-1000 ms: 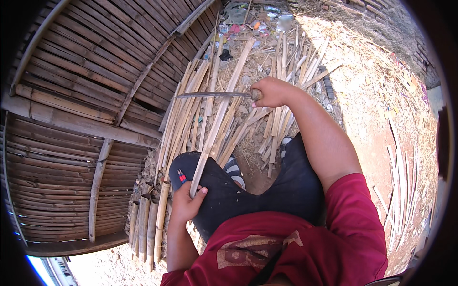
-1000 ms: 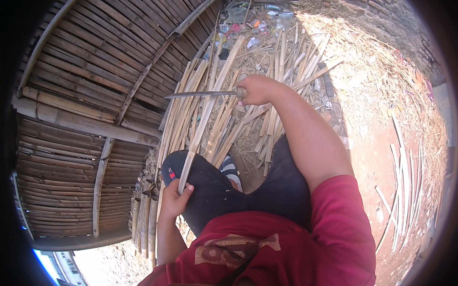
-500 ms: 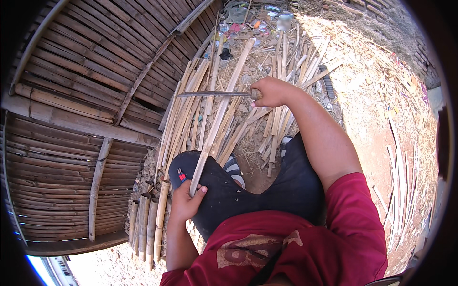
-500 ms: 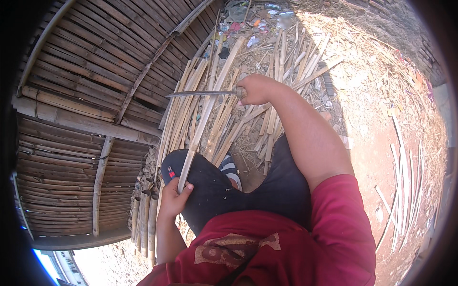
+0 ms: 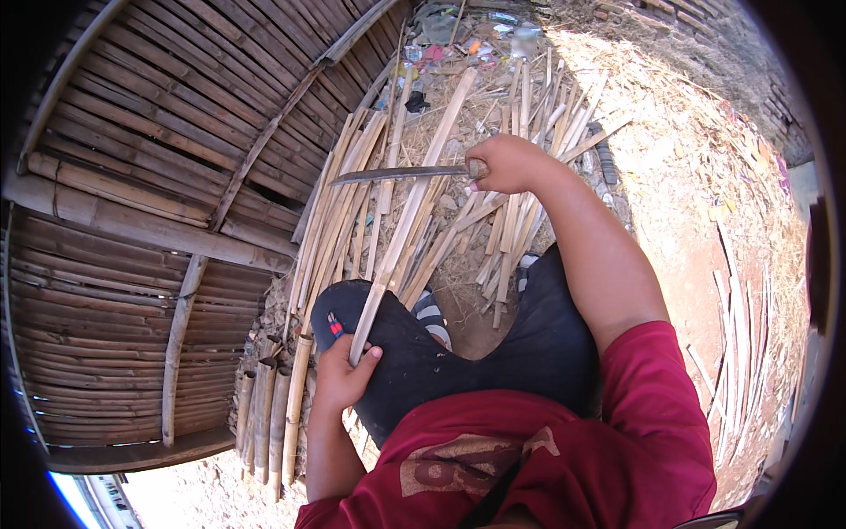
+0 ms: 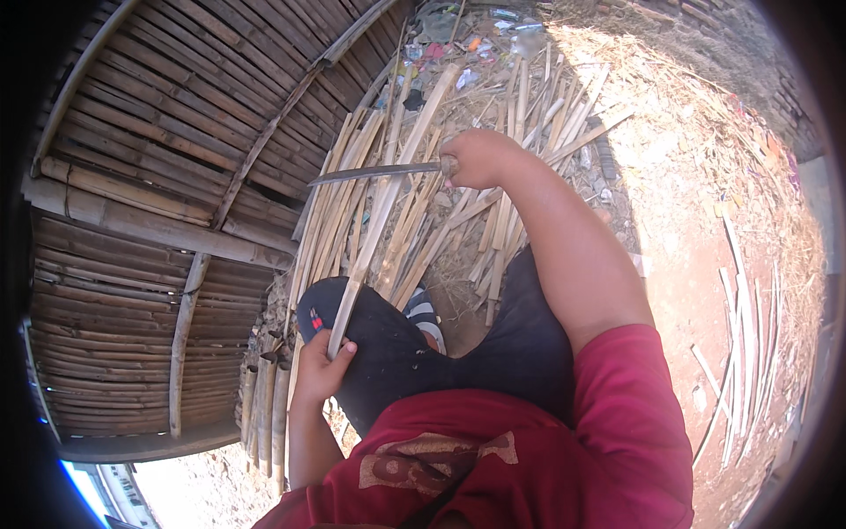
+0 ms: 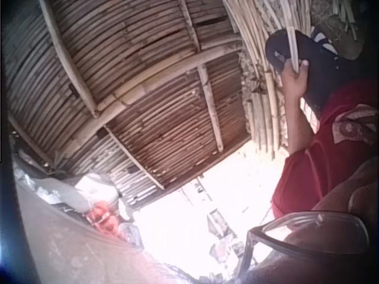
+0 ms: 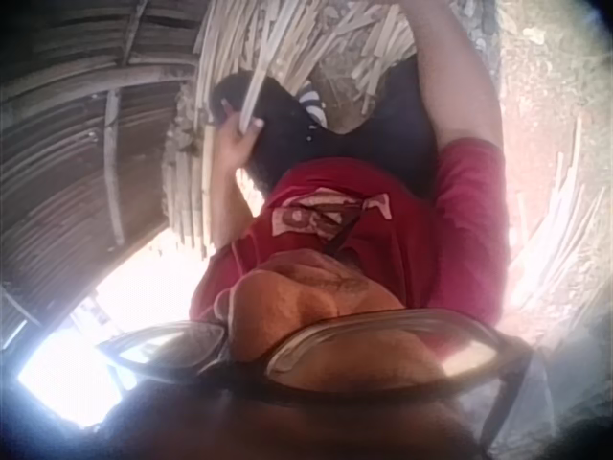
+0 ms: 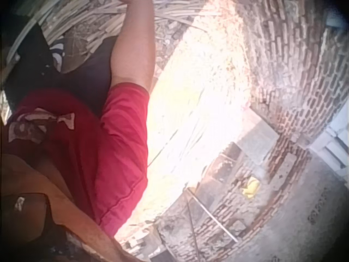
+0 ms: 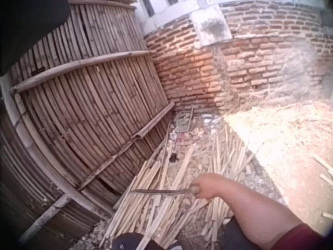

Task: The person shaves a thin strip of bamboo by repeatedly scraping a knife along its surface while holding the strip by hand.

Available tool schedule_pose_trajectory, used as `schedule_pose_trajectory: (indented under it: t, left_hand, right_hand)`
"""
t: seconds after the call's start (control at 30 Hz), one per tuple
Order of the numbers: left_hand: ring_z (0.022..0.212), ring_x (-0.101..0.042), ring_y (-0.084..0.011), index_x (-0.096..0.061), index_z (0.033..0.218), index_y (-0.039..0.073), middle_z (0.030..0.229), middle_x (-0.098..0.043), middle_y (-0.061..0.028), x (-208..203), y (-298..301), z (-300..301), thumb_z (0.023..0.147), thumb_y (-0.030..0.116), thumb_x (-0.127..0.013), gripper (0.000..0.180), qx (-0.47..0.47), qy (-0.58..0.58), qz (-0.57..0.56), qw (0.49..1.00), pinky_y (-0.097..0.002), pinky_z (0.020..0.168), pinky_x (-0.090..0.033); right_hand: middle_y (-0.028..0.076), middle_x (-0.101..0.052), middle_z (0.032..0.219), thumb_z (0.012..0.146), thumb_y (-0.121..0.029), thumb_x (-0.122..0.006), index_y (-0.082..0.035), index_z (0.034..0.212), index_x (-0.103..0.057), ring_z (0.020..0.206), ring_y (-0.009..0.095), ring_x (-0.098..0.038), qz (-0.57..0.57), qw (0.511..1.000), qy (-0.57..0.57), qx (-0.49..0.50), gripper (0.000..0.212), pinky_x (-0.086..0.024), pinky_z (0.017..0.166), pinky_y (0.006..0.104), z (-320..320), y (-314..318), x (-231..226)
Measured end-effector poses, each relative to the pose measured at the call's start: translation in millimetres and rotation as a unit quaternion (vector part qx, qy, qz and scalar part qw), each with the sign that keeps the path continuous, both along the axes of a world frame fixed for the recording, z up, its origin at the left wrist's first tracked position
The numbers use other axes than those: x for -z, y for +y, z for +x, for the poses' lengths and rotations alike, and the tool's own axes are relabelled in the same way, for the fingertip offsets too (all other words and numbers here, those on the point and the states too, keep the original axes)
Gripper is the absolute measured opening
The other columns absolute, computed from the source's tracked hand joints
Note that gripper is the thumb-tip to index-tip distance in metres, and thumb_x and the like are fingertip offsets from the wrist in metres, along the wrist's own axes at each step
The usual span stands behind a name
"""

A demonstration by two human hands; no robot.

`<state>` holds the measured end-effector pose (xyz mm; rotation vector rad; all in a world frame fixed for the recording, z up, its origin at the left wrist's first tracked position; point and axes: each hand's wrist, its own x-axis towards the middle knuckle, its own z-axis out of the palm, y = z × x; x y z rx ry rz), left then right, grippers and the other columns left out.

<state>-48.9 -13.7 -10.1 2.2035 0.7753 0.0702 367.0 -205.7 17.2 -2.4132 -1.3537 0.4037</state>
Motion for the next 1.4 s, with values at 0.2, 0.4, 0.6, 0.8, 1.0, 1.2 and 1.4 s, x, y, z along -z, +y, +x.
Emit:
schedule_pose_trajectory:
  t: [0.2,0.4,0.6,0.8,1.0,1.2,1.4]
  left_hand:
    - [0.064,-0.051,-0.0056,-0.067,0.097,0.003,0.068,-0.057,0.0032,-11.1,-9.1,5.7,0.093,0.023,-0.078,0.023,0.000,0.002,0.001,1.000,-0.0260,0.056,-0.041]
    - [0.064,-0.050,-0.0058,-0.067,0.096,0.002,0.068,-0.058,0.0034,-6.3,-6.7,2.2,0.092,0.021,-0.080,0.023,-0.001,-0.020,-0.001,1.000,-0.0259,0.057,-0.041]
    - [0.064,-0.049,-0.0052,-0.066,0.094,0.003,0.068,-0.057,0.0042,-5.7,-8.5,0.4,0.092,0.020,-0.079,0.021,-0.006,-0.016,-0.001,1.000,-0.0258,0.057,-0.040]
    - [0.060,-0.057,-0.0101,-0.068,0.095,0.002,0.064,-0.062,-0.0030,0.3,-1.6,-2.6,0.089,0.028,-0.083,0.030,0.001,-0.012,0.011,1.000,-0.0294,0.056,-0.047]
    - [0.061,-0.059,-0.0102,-0.068,0.095,0.002,0.065,-0.063,-0.0034,4.9,-4.5,-5.1,0.089,0.028,-0.082,0.030,-0.010,-0.032,0.008,0.999,-0.0294,0.058,-0.049]
    - [0.061,-0.060,-0.0102,-0.067,0.097,0.001,0.067,-0.065,-0.0039,5.2,-1.9,-3.7,0.088,0.027,-0.083,0.031,-0.002,-0.040,0.010,0.999,-0.0295,0.058,-0.049]
    - [0.060,-0.059,-0.0099,-0.067,0.098,0.000,0.065,-0.063,-0.0031,-5.0,-6.0,-18.7,0.088,0.028,-0.083,0.034,0.004,-0.022,0.005,1.000,-0.0287,0.057,-0.049]
  right_hand:
    - [0.019,-0.072,0.118,0.082,-0.035,-0.083,-0.008,0.128,-0.069,0.114,0.041,-0.066,0.037,0.999,0.011,0.038,0.055,-0.053,0.097,0.0479,11.4,-6.0,4.5]
    - [0.017,-0.073,0.112,0.083,-0.034,-0.082,-0.013,0.123,-0.072,0.109,0.037,-0.068,0.006,0.999,-0.035,-0.036,0.046,-0.054,0.094,0.0477,-11.2,3.7,-11.9]
    - [0.015,-0.073,0.108,0.083,-0.034,-0.082,-0.013,0.116,-0.072,0.107,0.036,-0.068,0.063,0.996,-0.047,0.050,0.040,-0.055,0.091,0.0489,8.1,-10.4,-9.7]
    - [0.014,-0.072,0.095,0.081,-0.030,-0.082,-0.011,0.106,-0.073,0.099,0.037,-0.070,0.103,0.987,-0.112,-0.051,0.033,-0.055,0.086,0.0480,-17.4,2.4,-6.9]
    - [0.017,-0.072,0.094,0.083,-0.028,-0.081,-0.007,0.104,-0.072,0.096,0.039,-0.069,0.133,0.989,-0.005,0.057,0.031,-0.054,0.084,0.0482,10.8,-7.9,-6.6]
    - [0.016,-0.071,0.101,0.083,-0.027,-0.079,-0.008,0.102,-0.071,0.099,0.039,-0.068,0.141,0.986,-0.089,-0.008,0.028,-0.054,0.085,0.0493,-6.8,-3.1,-9.5]
    - [0.016,-0.072,0.097,0.081,-0.025,-0.080,-0.008,0.097,-0.071,0.100,0.039,-0.068,0.108,0.991,-0.059,-0.054,0.025,-0.053,0.084,0.0507,-22.1,1.8,-24.0]
